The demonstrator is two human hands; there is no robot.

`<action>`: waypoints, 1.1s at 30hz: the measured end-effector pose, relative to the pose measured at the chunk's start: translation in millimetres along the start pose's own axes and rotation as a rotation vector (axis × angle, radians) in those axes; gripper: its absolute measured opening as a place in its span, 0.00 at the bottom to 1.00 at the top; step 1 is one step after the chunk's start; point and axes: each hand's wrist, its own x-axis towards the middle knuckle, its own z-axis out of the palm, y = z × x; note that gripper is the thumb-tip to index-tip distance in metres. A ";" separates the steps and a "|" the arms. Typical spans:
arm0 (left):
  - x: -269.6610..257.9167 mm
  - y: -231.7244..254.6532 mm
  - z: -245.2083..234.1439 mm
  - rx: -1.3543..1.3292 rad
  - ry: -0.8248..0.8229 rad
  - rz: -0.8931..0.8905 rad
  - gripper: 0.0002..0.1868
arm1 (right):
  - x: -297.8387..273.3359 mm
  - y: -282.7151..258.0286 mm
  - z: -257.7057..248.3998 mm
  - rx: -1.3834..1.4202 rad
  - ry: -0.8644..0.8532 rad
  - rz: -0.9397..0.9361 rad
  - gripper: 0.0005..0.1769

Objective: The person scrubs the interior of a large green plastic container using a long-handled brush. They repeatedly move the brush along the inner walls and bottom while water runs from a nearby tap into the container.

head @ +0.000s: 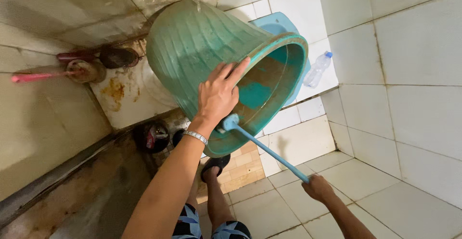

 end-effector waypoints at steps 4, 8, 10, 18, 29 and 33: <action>-1.0 -2.1 -1.7 0.021 0.030 0.040 0.43 | 45.4 -87.9 8.6 0.208 -0.011 -0.108 0.20; -1.3 -3.2 -5.7 -0.009 0.009 0.027 0.43 | 75.9 -217.2 7.9 0.571 -0.143 -0.243 0.19; -2.7 -4.3 -8.6 -0.016 -0.003 0.016 0.43 | 75.8 -274.6 -1.8 0.668 -0.262 -0.322 0.22; -8.5 -11.4 -23.3 -0.038 0.047 0.048 0.41 | 42.3 -297.1 -19.3 0.673 -0.396 -0.322 0.24; -5.5 -8.7 -22.4 -0.021 0.014 0.016 0.42 | -17.1 3.8 41.1 0.089 -0.182 -0.058 0.21; -1.9 -3.8 -19.0 -0.029 0.006 0.019 0.42 | -1.0 1.1 31.8 0.178 -0.053 -0.134 0.17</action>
